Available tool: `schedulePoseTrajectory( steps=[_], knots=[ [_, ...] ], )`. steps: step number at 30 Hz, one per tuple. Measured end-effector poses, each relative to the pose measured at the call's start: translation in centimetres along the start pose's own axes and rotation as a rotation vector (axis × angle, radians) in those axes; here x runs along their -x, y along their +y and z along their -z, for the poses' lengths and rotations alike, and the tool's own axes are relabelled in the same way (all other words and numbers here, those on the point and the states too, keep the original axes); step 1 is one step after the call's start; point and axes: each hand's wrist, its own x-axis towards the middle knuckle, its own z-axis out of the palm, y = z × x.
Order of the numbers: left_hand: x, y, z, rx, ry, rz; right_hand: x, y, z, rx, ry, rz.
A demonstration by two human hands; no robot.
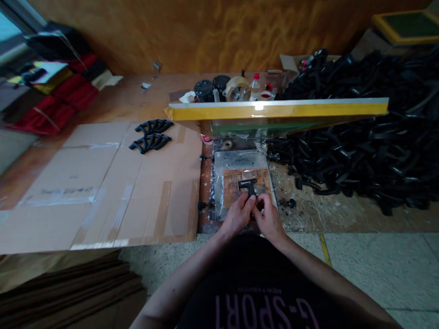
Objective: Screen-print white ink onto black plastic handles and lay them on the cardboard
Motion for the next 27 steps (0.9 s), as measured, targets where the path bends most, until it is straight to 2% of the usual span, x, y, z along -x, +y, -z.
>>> schedulePoseTrajectory(
  steps=[11,27],
  knots=[
    [-0.17,-0.73,-0.3,0.014,-0.015,0.019,0.71,0.4,-0.17,0.008,0.026,-0.04],
    [-0.15,-0.32,-0.01,-0.071,-0.027,-0.024,0.55,0.38,-0.47,0.027,0.027,-0.029]
  ],
)
